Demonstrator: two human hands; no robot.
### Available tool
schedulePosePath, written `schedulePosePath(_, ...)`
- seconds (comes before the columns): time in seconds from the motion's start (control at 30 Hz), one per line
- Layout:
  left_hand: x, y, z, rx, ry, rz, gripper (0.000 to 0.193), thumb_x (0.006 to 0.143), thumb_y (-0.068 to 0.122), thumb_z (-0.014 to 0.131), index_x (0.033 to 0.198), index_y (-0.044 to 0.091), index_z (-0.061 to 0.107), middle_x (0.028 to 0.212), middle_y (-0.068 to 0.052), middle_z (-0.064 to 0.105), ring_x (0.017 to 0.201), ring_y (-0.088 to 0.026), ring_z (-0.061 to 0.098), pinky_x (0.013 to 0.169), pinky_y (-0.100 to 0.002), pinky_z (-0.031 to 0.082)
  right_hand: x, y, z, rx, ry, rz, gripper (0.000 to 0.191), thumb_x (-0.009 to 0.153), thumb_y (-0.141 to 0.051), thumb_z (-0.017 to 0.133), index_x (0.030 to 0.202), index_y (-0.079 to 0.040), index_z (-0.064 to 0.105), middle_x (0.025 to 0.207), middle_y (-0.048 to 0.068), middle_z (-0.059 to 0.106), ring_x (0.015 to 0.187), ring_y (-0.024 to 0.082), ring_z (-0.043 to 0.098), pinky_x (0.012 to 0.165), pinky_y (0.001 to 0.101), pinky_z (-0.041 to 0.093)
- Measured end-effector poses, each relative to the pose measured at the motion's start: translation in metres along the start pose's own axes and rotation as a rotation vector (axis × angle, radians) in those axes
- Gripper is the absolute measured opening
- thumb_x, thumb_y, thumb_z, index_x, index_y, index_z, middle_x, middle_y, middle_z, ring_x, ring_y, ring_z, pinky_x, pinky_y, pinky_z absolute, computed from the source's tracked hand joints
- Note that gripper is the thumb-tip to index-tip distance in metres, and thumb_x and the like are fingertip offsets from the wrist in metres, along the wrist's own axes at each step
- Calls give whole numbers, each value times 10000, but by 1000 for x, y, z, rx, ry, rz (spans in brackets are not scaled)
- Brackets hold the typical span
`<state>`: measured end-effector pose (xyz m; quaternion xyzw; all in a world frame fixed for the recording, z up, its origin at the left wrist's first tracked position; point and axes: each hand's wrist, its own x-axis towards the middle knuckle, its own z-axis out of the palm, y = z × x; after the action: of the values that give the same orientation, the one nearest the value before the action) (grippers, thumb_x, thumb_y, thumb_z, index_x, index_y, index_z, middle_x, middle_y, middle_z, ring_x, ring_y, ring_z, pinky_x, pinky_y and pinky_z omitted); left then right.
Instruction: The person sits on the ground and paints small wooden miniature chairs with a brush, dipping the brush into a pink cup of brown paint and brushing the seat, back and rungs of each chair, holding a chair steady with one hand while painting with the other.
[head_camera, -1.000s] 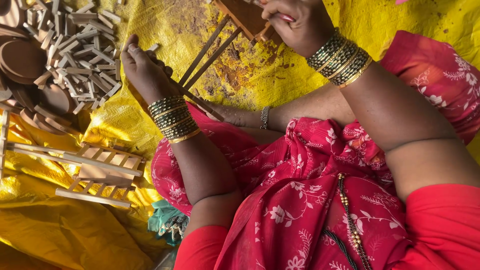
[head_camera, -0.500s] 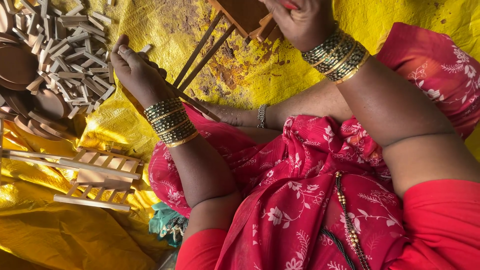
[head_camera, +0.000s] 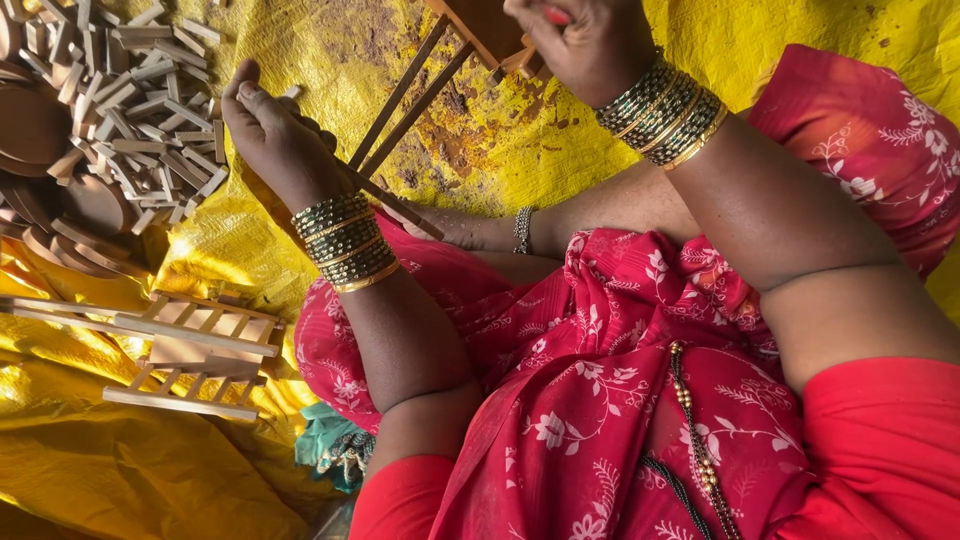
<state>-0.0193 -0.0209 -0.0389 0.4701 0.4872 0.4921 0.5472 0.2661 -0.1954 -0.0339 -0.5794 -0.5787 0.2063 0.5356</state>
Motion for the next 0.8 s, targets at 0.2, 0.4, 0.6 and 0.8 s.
schedulePosePath(0.2,3,-1,2,13,43,-41,285,1121,184,426,1280,41,614,849,-144,750,419,-32,393,357,-220,263,5,-25,-17,-348,-58,-403,195,1033,45,751,1155,-46,629,1215,106,724,1150,239,733,981,315,623)
schedulePosePath(0.4,1,-2,0,12,36,-39,290,1145,194,421,1296,45,619,821,-123,703,447,-36,415,373,-229,281,1,-44,-16,-461,36,-457,217,1037,18,784,1169,-52,627,1208,112,683,1144,267,705,931,358,603)
schedulePosePath(0.6,1,-4,3,19,28,16,277,1137,177,429,1277,45,627,859,-117,727,443,-37,416,365,-233,290,10,-41,-1,-472,41,-314,217,1050,-28,816,1171,-86,646,1160,60,724,1064,240,723,876,373,596)
schedulePosePath(0.8,0,-4,5,-2,33,8,277,1150,165,439,1297,40,638,789,-101,627,452,-30,387,372,-225,265,7,-41,-3,-418,73,-399,148,1066,-20,709,1171,-45,607,1158,85,713,1050,243,746,831,318,600)
